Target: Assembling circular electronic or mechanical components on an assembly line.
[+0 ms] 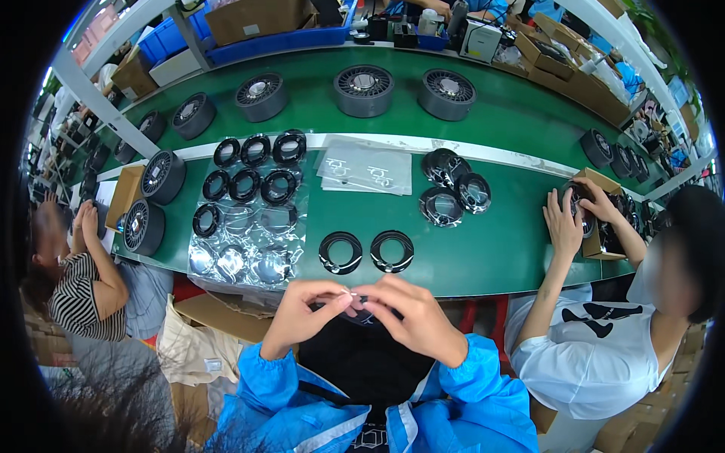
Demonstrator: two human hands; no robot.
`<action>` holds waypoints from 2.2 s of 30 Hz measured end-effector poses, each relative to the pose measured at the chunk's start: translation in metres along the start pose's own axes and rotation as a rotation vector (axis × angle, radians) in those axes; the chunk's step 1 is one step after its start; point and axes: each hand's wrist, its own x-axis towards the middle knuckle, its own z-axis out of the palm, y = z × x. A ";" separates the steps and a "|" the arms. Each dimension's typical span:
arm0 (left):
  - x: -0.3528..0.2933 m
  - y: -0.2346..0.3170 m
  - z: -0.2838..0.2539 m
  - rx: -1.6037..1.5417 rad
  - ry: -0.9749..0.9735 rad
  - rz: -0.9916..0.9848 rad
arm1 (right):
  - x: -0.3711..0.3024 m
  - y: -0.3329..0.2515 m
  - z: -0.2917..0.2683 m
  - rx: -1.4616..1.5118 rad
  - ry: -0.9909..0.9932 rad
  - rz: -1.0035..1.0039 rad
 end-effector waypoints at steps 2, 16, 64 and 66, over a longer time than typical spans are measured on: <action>-0.006 -0.005 0.007 0.080 0.039 -0.011 | -0.007 0.001 0.004 -0.057 -0.008 -0.026; -0.001 -0.024 0.002 0.089 0.381 -0.280 | -0.022 0.002 -0.023 -0.152 0.174 -0.191; -0.001 -0.007 0.040 0.277 0.196 -0.110 | -0.045 0.013 -0.006 0.217 0.042 0.480; -0.008 -0.008 0.033 0.189 0.130 -0.190 | -0.050 0.018 -0.023 0.343 0.206 0.603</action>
